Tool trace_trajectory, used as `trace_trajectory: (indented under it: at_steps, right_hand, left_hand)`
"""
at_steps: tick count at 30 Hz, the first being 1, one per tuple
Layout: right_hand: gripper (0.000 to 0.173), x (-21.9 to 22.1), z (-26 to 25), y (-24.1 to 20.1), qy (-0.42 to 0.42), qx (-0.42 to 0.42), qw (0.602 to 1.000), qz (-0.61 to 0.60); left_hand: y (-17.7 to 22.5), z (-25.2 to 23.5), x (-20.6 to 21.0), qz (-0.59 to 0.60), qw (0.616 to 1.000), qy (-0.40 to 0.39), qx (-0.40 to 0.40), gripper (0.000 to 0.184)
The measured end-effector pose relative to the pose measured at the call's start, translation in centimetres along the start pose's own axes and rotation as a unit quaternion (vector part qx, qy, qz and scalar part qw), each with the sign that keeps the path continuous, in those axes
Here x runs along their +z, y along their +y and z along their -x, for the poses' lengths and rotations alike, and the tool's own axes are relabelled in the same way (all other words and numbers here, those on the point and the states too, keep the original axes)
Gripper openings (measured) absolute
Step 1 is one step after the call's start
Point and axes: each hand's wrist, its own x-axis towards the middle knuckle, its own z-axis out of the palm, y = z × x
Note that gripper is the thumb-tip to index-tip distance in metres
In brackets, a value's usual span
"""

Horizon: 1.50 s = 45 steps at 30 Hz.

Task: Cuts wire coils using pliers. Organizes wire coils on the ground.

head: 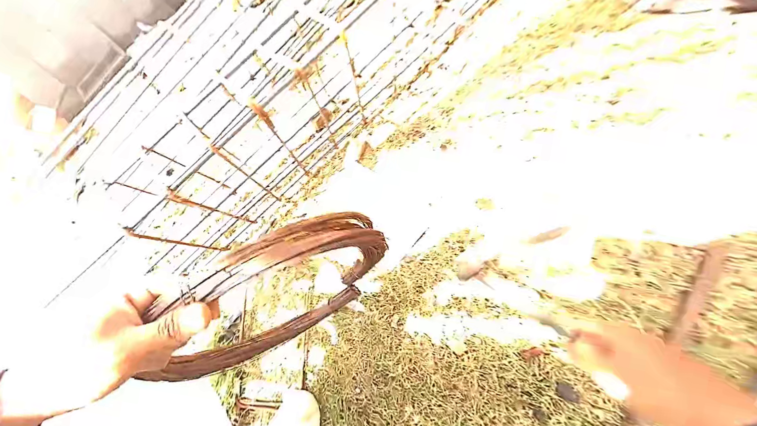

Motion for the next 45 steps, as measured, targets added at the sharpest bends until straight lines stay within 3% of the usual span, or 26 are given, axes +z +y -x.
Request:
trace_trajectory:
  at_steps: [1, 2, 4, 8, 10, 13, 16, 18, 20, 25, 27, 29, 32, 34, 38, 45]
  right_hand:
    - [0.048, 4.3, 0.0, 4.1, 0.010, 0.006, 1.000, -0.013]
    - [0.058, 8.0, 0.9, 5.1, -0.014, 0.040, 0.999, -0.012]
    - [0.064, 13.9, 3.5, 3.7, -0.038, 0.065, 0.997, 0.027]
    - [0.032, 20.5, 4.1, 3.1, 0.147, -0.102, 0.962, 0.206]
    - [0.059, 21.2, 1.6, 3.8, 0.180, -0.152, 0.942, 0.237]
    - [0.109, 19.6, -2.8, 4.3, 0.061, -0.174, 0.953, 0.240]
    - [0.126, 17.3, -6.0, 3.9, -0.041, -0.182, 0.940, 0.286]
    - [0.119, 16.7, -7.2, 3.3, -0.058, -0.204, 0.933, 0.290]
    - [0.099, 16.5, -7.3, 2.1, -0.075, -0.194, 0.929, 0.305]
    - [0.074, 17.5, -4.0, -0.5, -0.114, -0.058, 0.959, 0.252]
    - [0.054, 17.5, -1.8, -1.0, -0.137, -0.001, 0.975, 0.176]
    - [0.034, 17.3, 0.5, -0.2, -0.163, 0.046, 0.986, 0.002]
    - [0.039, 15.7, 4.4, 0.1, -0.073, -0.009, 0.969, -0.236]
    - [0.044, 14.4, 5.8, -1.3, 0.016, -0.099, 0.954, -0.284]
    - [0.040, 9.7, 6.4, -5.4, 0.085, -0.200, 0.938, -0.269]
    - [0.041, 6.9, 5.5, -6.5, 0.218, -0.195, 0.953, -0.083]
  left_hand:
    - [0.1, -1.0, 0.1, 0.015, 1.000, -0.009, 0.006, 0.029]
    - [0.3, -2.0, 0.4, 0.032, 0.999, -0.018, 0.004, 0.029]
    - [0.9, -4.3, 1.2, 0.077, 0.996, -0.048, -0.020, 0.026]
    - [0.9, -9.4, 3.7, 0.179, 0.971, -0.076, -0.136, 0.033]
    - [-0.1, -11.3, 5.5, 0.198, 0.957, -0.064, -0.204, 0.037]
    - [-3.4, -12.5, 7.9, 0.178, 0.951, -0.078, -0.242, 0.037]
    - [-5.6, -12.2, 9.4, 0.146, 0.958, -0.093, -0.229, 0.031]
    - [-6.0, -11.5, 9.1, 0.148, 0.961, -0.098, -0.214, 0.032]
    - [-6.0, -10.2, 9.1, 0.183, 0.956, -0.099, -0.206, 0.030]
    - [-5.2, -7.9, 10.0, 0.300, 0.923, -0.171, -0.172, 0.027]
    - [-4.7, -7.3, 10.4, 0.292, 0.927, -0.180, -0.150, 0.026]
    - [-5.2, -6.9, 10.5, 0.294, 0.928, -0.190, -0.128, 0.030]
    - [-5.9, -7.2, 10.5, 0.308, 0.921, -0.213, -0.104, 0.031]
    - [-5.7, -7.2, 10.5, 0.312, 0.916, -0.229, -0.106, 0.027]
    - [-4.7, -7.7, 11.6, 0.308, 0.916, -0.233, -0.110, 0.020]
    - [-4.5, -7.6, 12.1, 0.297, 0.919, -0.235, -0.108, 0.021]
